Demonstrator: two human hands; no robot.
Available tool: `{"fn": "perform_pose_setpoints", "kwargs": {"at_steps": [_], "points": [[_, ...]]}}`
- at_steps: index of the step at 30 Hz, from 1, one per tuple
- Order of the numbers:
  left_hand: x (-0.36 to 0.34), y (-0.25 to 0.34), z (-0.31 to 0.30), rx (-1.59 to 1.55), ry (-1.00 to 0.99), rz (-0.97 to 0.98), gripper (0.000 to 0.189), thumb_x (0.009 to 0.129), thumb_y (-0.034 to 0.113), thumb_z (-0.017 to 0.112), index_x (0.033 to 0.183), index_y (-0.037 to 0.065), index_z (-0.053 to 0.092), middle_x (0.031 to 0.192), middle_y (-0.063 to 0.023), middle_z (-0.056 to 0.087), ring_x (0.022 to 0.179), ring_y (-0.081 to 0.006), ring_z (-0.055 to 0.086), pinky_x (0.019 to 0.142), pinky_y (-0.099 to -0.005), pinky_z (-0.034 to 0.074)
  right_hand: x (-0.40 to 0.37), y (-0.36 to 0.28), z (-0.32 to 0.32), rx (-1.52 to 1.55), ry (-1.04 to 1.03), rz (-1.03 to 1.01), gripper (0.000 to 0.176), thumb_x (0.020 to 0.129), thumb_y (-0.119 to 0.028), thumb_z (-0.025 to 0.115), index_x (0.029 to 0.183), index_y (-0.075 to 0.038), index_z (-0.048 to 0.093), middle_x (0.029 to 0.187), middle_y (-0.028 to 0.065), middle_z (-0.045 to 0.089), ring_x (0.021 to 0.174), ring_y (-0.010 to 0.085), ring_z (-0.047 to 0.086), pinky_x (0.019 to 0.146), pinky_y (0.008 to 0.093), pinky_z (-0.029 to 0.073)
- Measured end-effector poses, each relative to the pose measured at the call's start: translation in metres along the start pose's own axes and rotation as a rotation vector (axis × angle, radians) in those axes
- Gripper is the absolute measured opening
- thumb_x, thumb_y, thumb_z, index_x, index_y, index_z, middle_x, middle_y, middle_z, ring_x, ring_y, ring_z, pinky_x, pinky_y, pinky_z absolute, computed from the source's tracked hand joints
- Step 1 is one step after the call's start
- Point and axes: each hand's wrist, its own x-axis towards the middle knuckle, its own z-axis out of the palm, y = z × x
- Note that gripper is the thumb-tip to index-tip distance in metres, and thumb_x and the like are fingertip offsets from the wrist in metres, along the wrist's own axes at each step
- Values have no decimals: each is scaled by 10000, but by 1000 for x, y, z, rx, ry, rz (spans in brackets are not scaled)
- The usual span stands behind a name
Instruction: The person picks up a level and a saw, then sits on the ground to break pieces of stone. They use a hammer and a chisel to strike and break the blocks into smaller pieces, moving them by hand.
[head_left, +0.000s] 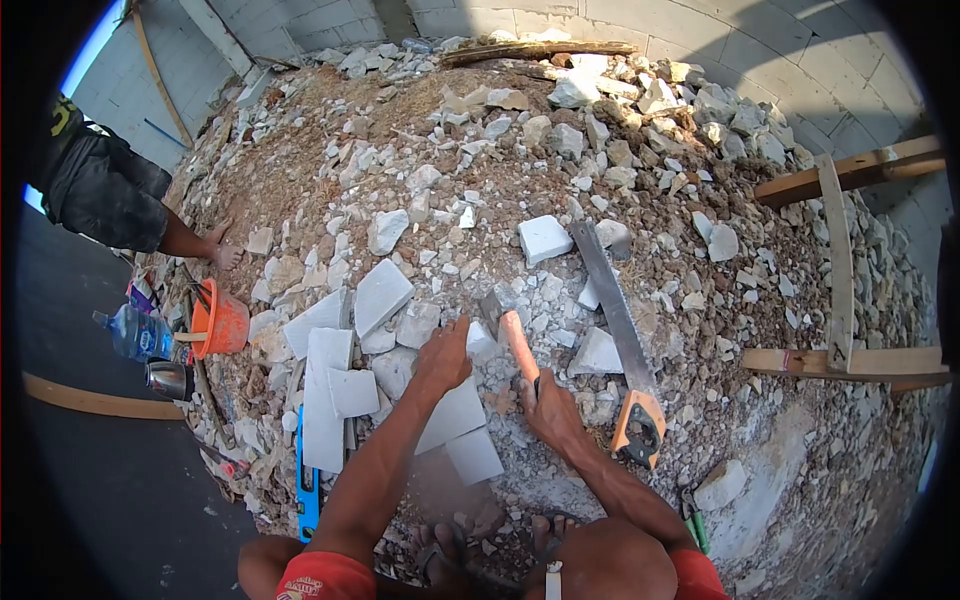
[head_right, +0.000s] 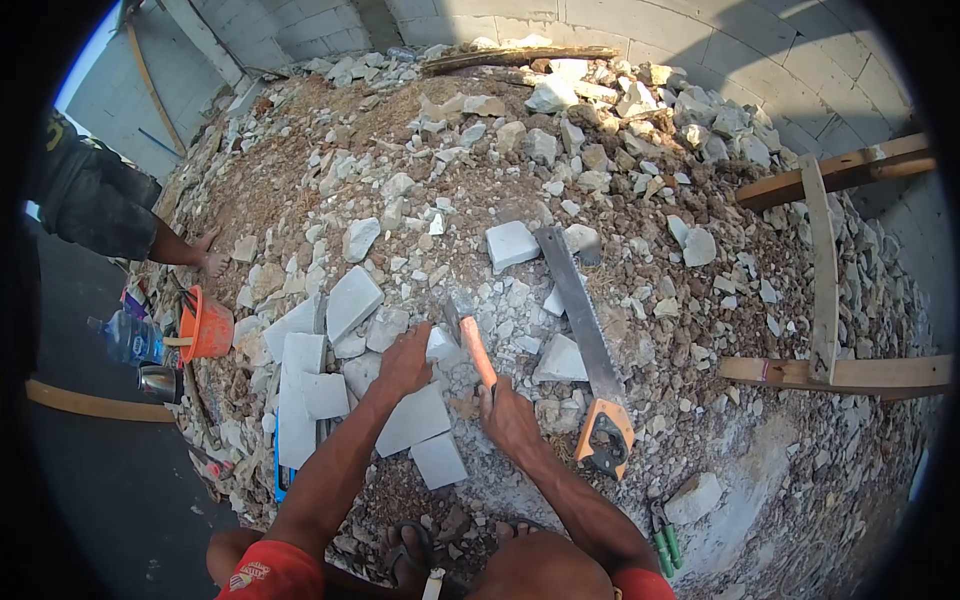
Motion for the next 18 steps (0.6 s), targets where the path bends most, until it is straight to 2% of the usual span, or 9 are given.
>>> {"fn": "perform_pose_setpoints", "kwargs": {"at_steps": [5,14,16,17,18], "points": [[-1,-4,4,-18,36,35,509,859,117,738,1266,46,440,1262,-227,602,1191,-434,583,950,-528,506,0,7,8,-13,55,-70,314,1042,-243,524,1055,62,449,700,331,633,673,527,660,582,588,516],[-2,-3,1,-38,7,34,506,866,139,746,1256,39,440,1267,-231,603,1198,-439,579,949,-538,500,-3,6,5,-9,3,-17,312,1035,-227,527,1038,75,449,705,343,632,677,539,652,611,589,519],[-1,2,-7,-50,-57,-3,539,847,69,671,1338,32,450,1395,-250,554,1253,-447,559,1015,-518,504,-2,11,5,-43,2,-33,312,1035,-227,529,1031,75,448,698,339,630,668,536,651,599,582,519],[3,3,-9,-48,-40,1,539,847,69,671,1338,32,450,1395,-250,554,1253,-447,559,1015,-518,504,-1,9,0,-49,-9,-18,312,1034,-225,530,1033,77,448,704,340,632,671,536,653,598,582,518],[5,3,-8,-41,-4,8,513,854,92,706,1296,35,452,1330,-241,580,1224,-443,570,982,-526,502,2,9,-2,-55,-29,0,312,1034,-222,530,1034,78,447,710,342,634,675,536,655,596,582,518]]}}
